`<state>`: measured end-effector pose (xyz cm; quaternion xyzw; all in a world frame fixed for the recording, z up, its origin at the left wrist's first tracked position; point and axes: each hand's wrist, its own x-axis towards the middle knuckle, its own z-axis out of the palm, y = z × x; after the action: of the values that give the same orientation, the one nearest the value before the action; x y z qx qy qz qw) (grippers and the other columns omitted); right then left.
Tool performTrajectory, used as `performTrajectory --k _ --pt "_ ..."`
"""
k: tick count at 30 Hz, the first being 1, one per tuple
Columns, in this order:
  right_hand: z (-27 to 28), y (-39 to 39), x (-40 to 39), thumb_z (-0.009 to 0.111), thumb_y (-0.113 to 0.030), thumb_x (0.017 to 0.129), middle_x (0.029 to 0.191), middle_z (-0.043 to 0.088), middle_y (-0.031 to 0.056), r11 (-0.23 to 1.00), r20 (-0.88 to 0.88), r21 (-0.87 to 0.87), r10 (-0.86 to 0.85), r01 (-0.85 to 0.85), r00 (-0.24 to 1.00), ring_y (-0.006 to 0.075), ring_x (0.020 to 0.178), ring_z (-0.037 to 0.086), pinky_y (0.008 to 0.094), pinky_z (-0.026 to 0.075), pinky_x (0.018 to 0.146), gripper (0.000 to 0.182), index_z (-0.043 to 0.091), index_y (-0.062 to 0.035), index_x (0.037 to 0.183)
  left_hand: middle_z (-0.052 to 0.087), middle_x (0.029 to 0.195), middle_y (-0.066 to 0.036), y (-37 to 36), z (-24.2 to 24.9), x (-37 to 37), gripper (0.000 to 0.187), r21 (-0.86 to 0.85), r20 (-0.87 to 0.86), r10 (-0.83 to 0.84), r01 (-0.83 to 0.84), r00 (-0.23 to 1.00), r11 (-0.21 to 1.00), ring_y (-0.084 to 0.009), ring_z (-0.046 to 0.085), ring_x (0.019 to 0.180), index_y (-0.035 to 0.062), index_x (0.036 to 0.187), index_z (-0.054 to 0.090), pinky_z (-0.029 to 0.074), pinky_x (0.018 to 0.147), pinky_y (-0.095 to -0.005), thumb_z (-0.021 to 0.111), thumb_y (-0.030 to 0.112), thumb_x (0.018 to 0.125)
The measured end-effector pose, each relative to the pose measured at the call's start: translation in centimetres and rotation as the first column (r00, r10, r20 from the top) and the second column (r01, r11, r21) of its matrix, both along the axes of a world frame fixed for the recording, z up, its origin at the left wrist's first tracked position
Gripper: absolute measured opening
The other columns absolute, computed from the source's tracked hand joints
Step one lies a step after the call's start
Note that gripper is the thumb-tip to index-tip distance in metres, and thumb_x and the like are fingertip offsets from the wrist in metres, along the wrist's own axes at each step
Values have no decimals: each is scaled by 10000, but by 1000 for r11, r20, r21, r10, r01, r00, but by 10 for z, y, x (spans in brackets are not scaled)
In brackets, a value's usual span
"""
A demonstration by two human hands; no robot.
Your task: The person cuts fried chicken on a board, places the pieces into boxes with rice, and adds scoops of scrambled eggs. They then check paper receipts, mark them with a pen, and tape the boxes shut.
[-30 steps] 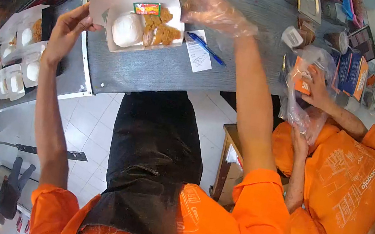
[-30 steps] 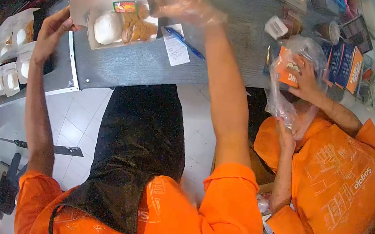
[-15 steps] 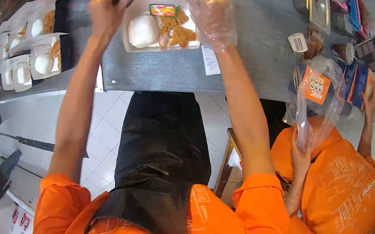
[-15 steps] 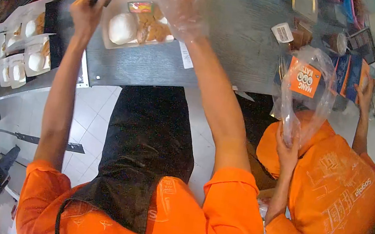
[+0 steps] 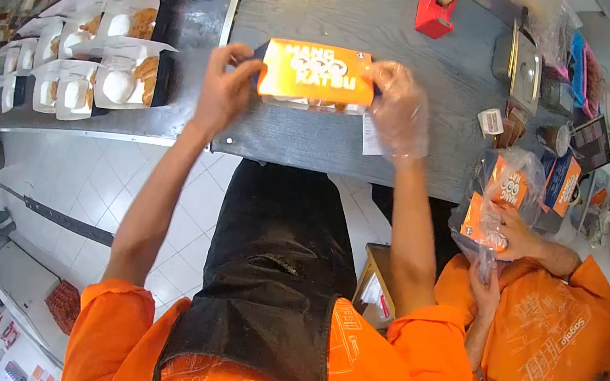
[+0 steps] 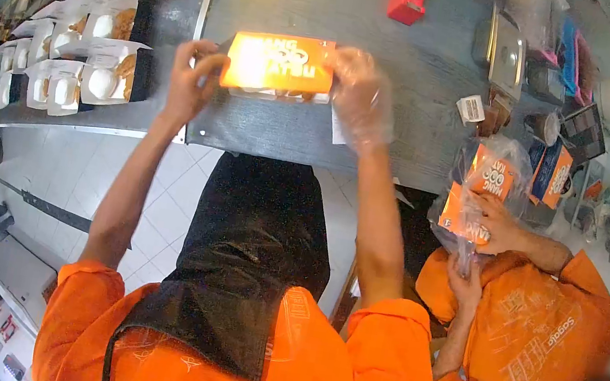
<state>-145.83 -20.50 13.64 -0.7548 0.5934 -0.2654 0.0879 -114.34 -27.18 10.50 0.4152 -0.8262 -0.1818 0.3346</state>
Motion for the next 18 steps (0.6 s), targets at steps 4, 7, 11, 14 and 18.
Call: performTrajectory --k 4,7,11,14,18 --pt "-49 20 30 651 -32 880 1116 685 136 966 160 -119 -209 229 965 361 1017 660 458 559 841 204 650 -89 1076 621 1222 -183 30 -23 -18 432 190 -123 137 -112 983 975 -336 630 1145 14 1133 624 507 1008 -424 566 -146 736" --pt "-50 21 42 656 18 858 1078 690 164 955 394 -74 -237 288 888 375 1028 672 455 560 847 262 606 -80 1097 623 1247 -209 40 -32 -36 400 421 -397 214 -30 893 907 -325 667 1116 -11 1158 589 544 976 -406 546 -144 784" --pt "-26 17 46 621 40 858 1000 707 189 908 396 236 -415 346 819 383 969 699 441 547 845 278 588 -67 1113 667 1156 -232 32 -9 -36 298 488 -266 238 -83 934 869 -320 700 1060 -5 1143 573 561 947 -394 547 -97 861" --pt "2 5 36 579 41 867 991 713 206 910 372 299 -387 286 844 386 952 705 434 542 832 259 576 -49 1109 709 1035 -217 12 13 -30 226 551 -240 190 -27 952 834 -305 723 1000 30 1126 578 567 873 -383 570 -21 906" --pt "14 -16 24 534 39 858 983 714 218 945 360 260 -285 198 888 398 943 706 439 543 820 244 570 -39 1086 739 893 -199 -10 53 -33 185 682 -53 189 -103 981 724 -299 739 827 83 1127 585 542 721 -384 568 68 944"
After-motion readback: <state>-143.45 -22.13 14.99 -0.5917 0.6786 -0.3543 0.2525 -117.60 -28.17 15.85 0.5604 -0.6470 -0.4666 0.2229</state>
